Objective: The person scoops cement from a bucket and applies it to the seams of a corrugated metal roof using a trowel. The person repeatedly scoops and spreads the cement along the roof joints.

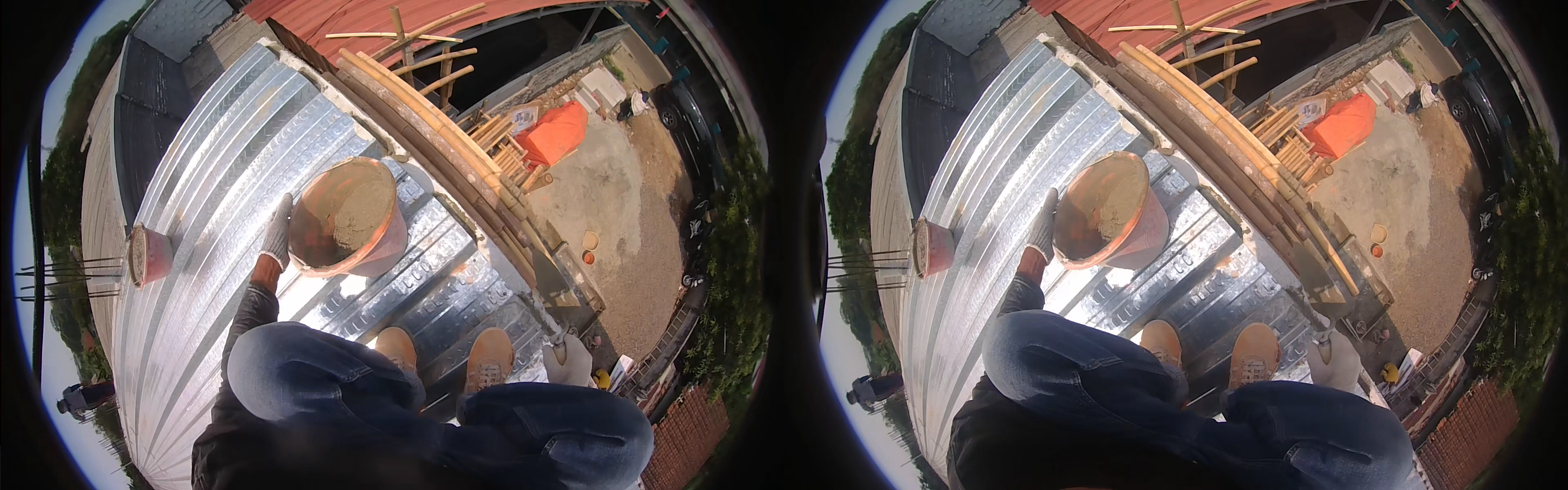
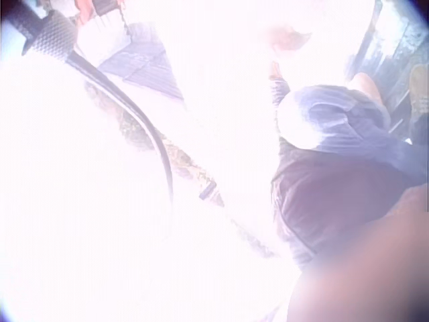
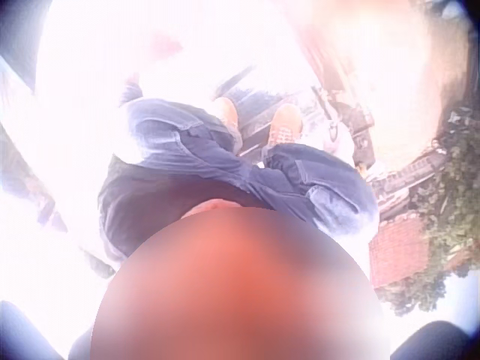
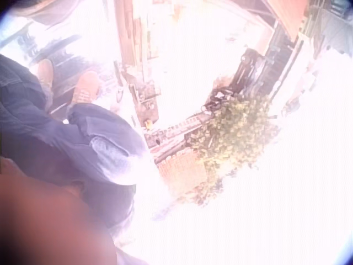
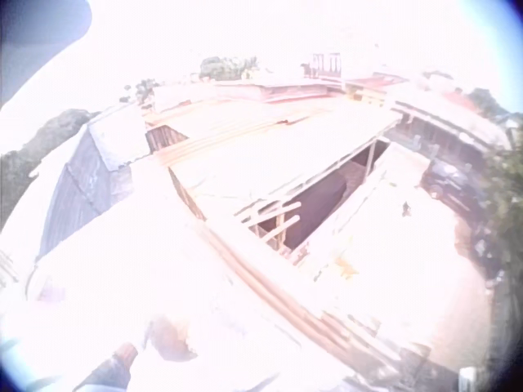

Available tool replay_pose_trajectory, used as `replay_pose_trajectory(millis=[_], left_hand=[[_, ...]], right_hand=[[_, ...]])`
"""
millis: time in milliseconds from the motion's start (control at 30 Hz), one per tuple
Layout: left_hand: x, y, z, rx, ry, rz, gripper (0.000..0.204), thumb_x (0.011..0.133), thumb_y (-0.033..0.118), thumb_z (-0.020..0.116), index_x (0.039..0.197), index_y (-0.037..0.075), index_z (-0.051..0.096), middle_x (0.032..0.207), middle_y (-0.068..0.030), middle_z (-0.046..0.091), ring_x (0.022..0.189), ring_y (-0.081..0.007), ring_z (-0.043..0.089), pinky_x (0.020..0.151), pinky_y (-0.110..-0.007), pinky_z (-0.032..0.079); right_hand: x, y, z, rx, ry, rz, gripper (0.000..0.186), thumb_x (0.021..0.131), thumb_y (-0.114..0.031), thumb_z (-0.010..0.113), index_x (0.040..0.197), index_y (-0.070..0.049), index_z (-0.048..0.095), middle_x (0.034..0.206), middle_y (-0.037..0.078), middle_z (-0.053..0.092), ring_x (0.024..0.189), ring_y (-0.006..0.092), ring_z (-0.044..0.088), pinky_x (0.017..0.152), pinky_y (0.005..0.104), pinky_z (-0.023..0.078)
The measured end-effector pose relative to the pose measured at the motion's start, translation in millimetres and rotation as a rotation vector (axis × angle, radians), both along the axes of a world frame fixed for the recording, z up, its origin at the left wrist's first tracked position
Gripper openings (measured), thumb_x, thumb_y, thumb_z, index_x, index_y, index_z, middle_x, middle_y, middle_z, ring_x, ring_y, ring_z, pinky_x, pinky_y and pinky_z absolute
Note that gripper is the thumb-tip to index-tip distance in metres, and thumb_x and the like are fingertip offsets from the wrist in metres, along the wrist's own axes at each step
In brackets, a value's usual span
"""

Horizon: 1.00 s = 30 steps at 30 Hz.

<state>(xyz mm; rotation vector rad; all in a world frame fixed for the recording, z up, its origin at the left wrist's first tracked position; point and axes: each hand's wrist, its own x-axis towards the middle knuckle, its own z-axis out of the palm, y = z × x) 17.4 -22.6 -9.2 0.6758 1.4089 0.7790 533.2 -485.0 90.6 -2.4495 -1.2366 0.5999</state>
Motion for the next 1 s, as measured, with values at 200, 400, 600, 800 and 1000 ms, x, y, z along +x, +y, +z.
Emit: replay_pose_trajectory(millis=[200, 400, 600, 800, 1000], left_hand=[[-15, -118, 33, 0.074, 0.211, 0.313, 0.062, 0.103, 0.068, 0.075, 0.125, 0.011, 0.062, 0.092, -0.0018, 0.066, 0.078, -0.0176, 0.068, 0.069, -0.039, 0.061], [-143, -352, 23, 0.066, 1.449, 0.522, 0.048, 0.101, 0.044, 0.079, 0.121, 0.000, 0.072, 0.121, -0.0201, 0.071, 0.116, -0.0406, 0.068, 0.100, -0.052, 0.052], [-161, -526, 33, -0.576, 1.540, 0.656, 0.060, 0.106, 0.058, 0.066, 0.124, 0.001, 0.069, 0.130, -0.0190, 0.068, 0.130, -0.0398, 0.062, 0.115, -0.056, 0.048], [-160, -577, -7, -0.710, 1.616, 0.516, 0.065, 0.102, 0.071, 0.064, 0.120, 0.009, 0.069, 0.131, -0.0130, 0.069, 0.136, -0.0330, 0.060, 0.123, -0.073, 0.030], [-157, -577, -6, -0.695, 1.537, 0.562, 0.068, 0.095, 0.075, 0.071, 0.119, 0.011, 0.070, 0.130, -0.0092, 0.071, 0.135, -0.0314, 0.061, 0.120, -0.073, 0.030]], right_hand=[[7, 107, 82, 0.065, 0.134, 0.146, 0.023, 0.091, -0.018, 0.085, 0.104, -0.002, 0.077, 0.084, 0.020, 0.074, 0.078, 0.0335, 0.077, 0.077, 0.0431, 0.059], [8, 202, 176, 0.195, 0.024, 0.511, 0.021, 0.091, -0.014, 0.082, 0.101, 0.001, 0.073, 0.082, 0.020, 0.070, 0.073, 0.0361, 0.068, 0.072, 0.0437, 0.056], [-82, 280, 254, 0.116, -0.187, 0.848, 0.026, 0.092, -0.020, 0.082, 0.104, 0.000, 0.070, 0.087, 0.022, 0.070, 0.083, 0.0454, 0.068, 0.076, 0.0500, 0.055], [-170, 324, 246, -0.012, -0.431, 1.116, 0.032, 0.092, -0.029, 0.082, 0.109, -0.004, 0.071, 0.095, 0.023, 0.073, 0.094, 0.0462, 0.073, 0.082, 0.0533, 0.056], [-220, 331, 199, -0.020, -0.686, 1.224, 0.028, 0.092, -0.029, 0.082, 0.108, -0.007, 0.074, 0.100, 0.017, 0.076, 0.096, 0.0399, 0.077, 0.086, 0.0515, 0.061]])
